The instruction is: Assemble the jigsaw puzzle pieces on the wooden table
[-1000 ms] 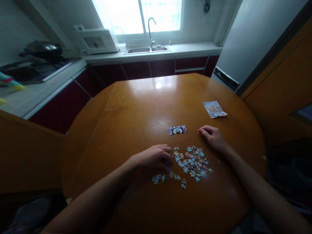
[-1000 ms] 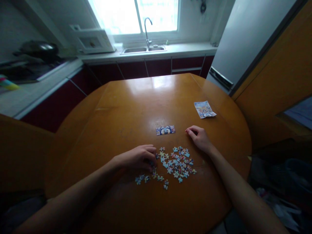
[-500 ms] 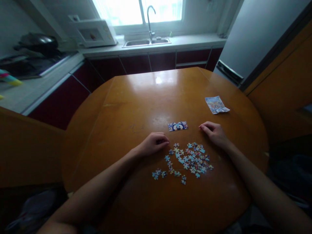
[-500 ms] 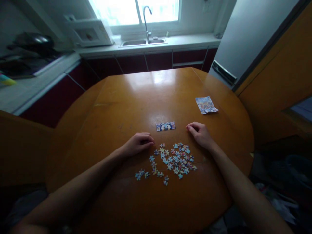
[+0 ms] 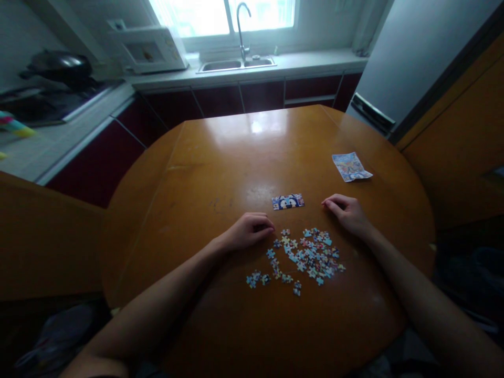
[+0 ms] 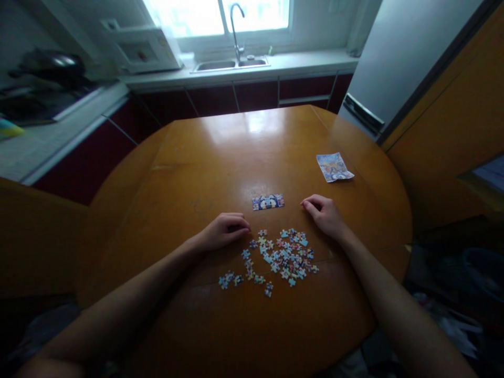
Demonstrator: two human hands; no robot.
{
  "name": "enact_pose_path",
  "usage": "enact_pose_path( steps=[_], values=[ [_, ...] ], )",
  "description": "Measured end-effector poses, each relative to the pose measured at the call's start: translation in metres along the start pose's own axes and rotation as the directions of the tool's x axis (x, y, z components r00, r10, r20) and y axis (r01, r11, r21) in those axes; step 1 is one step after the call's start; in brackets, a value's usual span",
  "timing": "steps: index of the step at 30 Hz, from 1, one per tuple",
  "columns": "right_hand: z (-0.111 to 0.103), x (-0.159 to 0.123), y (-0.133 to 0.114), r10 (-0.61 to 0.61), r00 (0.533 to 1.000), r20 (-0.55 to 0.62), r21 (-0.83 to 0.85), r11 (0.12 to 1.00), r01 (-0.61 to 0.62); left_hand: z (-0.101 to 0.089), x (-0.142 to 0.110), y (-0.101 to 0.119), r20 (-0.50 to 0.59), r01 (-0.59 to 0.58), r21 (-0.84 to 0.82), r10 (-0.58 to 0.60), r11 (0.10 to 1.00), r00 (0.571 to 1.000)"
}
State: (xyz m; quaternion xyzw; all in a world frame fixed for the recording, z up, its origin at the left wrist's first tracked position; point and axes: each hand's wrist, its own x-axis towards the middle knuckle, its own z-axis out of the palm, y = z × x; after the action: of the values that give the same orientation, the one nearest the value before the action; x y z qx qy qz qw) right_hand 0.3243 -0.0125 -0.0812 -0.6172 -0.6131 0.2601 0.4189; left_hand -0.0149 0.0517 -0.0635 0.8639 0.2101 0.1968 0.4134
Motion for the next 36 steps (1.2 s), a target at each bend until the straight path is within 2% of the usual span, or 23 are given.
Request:
enact_pose_path(
  steps=[19, 21, 23, 27, 29, 36],
  values=[
    [0.001, 0.0, -0.002, -0.008, 1.0, -0.009, 0.008, 1.0, 0.008, 0.0, 0.001, 0.0, 0.043, -0.017, 0.015, 0.016, 1.0, 0.999],
    [0.001, 0.0, -0.003, -0.008, 1.0, -0.013, 0.011, 1.0, 0.008, -0.004, 0.001, 0.005, 0.1, -0.019, 0.022, 0.016, 1.0, 0.995],
    [0.0, 0.0, -0.004, -0.006, 1.0, -0.014, 0.011, 1.0, 0.006, -0.011, -0.001, 0.014, 0.215, -0.036, 0.049, 0.025, 0.998, 0.976],
    [0.0, 0.0, -0.003, -0.002, 1.0, -0.016, 0.003, 1.0, 0.002, -0.027, -0.009, 0.035, 0.475, -0.063, 0.151, -0.017, 0.987, 0.88],
    [0.0, 0.0, -0.002, 0.0, 1.0, -0.01, -0.006, 1.0, -0.001, -0.03, -0.013, 0.043, 0.522, -0.075, 0.156, -0.017, 0.985, 0.853],
    [0.0, 0.0, 0.0, 0.01, 1.0, -0.004, -0.019, 1.0, -0.01, -0.024, -0.014, 0.055, 0.562, -0.16, 0.168, 0.038, 0.973, 0.826]
  ],
)
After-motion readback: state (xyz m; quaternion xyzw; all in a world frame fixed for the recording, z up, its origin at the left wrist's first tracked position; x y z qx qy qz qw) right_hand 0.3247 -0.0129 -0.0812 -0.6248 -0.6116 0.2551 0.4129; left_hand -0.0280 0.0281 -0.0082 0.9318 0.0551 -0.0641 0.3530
